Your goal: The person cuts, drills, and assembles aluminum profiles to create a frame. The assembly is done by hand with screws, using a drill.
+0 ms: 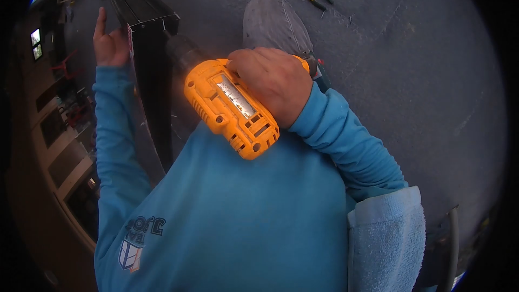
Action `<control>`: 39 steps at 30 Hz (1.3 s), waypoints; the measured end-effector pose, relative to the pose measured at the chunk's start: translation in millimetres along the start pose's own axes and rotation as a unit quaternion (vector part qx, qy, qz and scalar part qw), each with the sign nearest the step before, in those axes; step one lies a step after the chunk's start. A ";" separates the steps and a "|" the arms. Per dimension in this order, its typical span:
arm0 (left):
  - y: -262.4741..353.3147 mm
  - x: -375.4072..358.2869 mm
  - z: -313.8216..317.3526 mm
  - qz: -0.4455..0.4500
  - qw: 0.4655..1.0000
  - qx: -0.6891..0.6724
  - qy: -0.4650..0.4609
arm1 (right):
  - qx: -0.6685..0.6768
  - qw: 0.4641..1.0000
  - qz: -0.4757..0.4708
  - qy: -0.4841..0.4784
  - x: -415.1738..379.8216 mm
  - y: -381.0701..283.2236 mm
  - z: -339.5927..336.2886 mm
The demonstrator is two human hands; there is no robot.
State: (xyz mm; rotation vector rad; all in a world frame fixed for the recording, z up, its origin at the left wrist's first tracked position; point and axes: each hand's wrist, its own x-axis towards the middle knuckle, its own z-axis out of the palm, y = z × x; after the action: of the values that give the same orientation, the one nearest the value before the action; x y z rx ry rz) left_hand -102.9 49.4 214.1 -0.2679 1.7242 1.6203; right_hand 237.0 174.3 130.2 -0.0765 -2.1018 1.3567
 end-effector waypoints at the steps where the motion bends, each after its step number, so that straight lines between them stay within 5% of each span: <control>1: -3.9 12.1 3.5 0.016 0.998 -0.008 -0.052 | 0.002 1.000 -0.005 0.021 -1.0 1.1 1.6; 5: -18.2 20.3 15.1 -0.020 0.972 -0.019 -0.233 | 0.020 0.999 0.021 0.024 -2.5 1.1 1.4; 20: -17.8 28.4 27.2 0.010 0.992 -0.005 -0.124 | 0.035 0.999 0.033 -0.010 1.7 3.6 -4.4; 35: -13.0 45.1 11.1 -0.017 0.978 -0.017 -0.206 | 0.051 0.998 0.028 0.025 -2.8 2.8 5.7; 39: -15.7 31.0 26.6 0.021 0.988 0.040 -0.147 | 0.056 0.998 0.036 0.016 -2.0 2.8 3.3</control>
State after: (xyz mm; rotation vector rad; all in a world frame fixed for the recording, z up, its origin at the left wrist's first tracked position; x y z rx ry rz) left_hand -105.4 81.4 184.3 0.0475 1.5715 1.5297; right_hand 236.1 172.3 126.0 -0.1288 -2.0094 1.5034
